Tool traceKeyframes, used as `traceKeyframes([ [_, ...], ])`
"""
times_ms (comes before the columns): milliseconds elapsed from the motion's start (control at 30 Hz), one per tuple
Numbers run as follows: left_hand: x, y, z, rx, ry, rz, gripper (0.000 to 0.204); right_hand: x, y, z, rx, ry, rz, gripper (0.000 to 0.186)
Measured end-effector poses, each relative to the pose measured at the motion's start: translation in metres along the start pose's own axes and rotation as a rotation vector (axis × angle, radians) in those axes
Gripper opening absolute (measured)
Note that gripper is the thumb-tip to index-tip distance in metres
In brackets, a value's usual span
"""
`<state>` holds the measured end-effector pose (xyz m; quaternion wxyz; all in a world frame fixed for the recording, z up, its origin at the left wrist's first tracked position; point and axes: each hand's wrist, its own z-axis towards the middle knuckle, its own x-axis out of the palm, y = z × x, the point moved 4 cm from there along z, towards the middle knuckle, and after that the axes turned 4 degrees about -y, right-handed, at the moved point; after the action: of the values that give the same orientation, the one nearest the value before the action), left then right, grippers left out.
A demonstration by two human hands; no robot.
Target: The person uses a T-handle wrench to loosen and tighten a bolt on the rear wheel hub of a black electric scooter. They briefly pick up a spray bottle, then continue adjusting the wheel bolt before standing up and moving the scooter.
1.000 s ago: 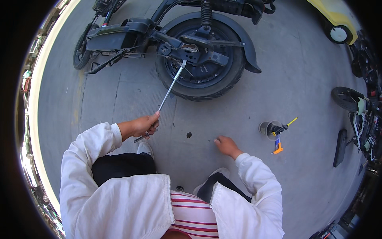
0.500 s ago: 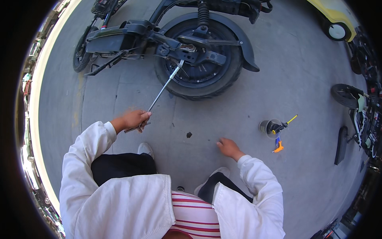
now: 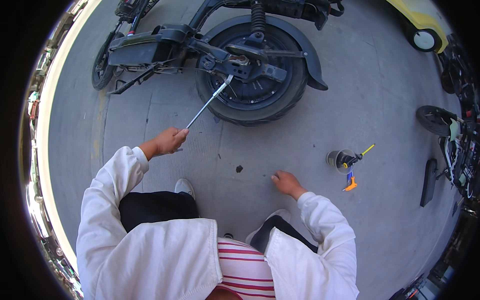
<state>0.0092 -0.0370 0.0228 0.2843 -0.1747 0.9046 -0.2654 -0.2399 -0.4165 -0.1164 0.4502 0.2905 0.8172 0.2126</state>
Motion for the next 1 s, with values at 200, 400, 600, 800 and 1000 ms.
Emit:
traceKeyframes([
  [200, 0.001, 0.003, 0.003, -0.02, 0.081, 0.002, 0.061, 0.005, -0.006, -0.003, -0.019, -0.006, 0.007, 0.036],
  [400, 0.069, -0.024, -0.011, -0.161, 0.351, -0.398, 0.061, 0.009, -0.016, -0.005, -0.011, 0.014, -0.021, 0.036],
  [600, 0.045, -0.002, 0.005, -0.016, 0.193, -0.151, 0.067, 0.004, 0.001, 0.005, -0.044, 0.0, -0.037, 0.037],
  [800, 0.001, -0.003, 0.009, -0.008, 0.012, 0.216, 0.072, 0.003, -0.001, -0.005, -0.028, -0.008, -0.036, 0.038],
  [1000, 0.033, -0.007, 0.001, -0.081, 0.167, -0.053, 0.066, 0.006, -0.009, -0.007, 0.019, 0.065, -0.091, 0.038],
])
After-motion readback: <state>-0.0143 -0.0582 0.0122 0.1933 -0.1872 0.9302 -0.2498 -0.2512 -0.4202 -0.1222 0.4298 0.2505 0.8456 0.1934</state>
